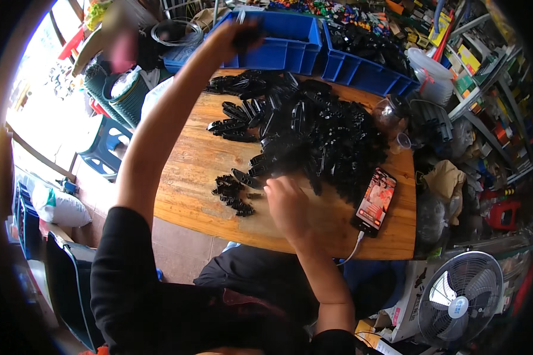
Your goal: The person assembles small black plastic clasp components by hand at a wooden table.
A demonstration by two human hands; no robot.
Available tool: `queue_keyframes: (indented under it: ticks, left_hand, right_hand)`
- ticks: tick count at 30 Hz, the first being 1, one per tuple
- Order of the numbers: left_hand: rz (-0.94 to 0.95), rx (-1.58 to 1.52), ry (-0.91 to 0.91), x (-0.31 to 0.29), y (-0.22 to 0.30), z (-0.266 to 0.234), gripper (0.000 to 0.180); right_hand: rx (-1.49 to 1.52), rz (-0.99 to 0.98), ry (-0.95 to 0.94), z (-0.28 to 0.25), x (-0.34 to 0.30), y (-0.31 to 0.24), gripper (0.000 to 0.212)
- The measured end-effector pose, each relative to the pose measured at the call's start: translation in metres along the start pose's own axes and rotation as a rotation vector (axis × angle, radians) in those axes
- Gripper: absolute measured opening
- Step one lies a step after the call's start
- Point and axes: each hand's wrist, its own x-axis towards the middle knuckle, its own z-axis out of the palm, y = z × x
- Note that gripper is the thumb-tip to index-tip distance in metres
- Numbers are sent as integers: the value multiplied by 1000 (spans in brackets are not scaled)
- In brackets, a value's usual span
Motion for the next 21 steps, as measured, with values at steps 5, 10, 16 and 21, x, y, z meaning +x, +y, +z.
queue_keyframes:
  ticks: [5,10,16,21]
  left_hand:
    - [328,754,27,66,51,-39,48]
    - [874,1497,-298,-98,-57,-33,7]
    - [540,1746,-142,-196,-102,-51,35]
    - [632,1801,-111,-189,-115,-59,35]
  right_hand:
    - [-2,-38,-100,11,1,0,16]
    - [13,55,-122,-7,-1,2,21]
    - [-23,-9,-176,5,-6,0,22]
    - [-27,29,-194,-5,-7,-5,26]
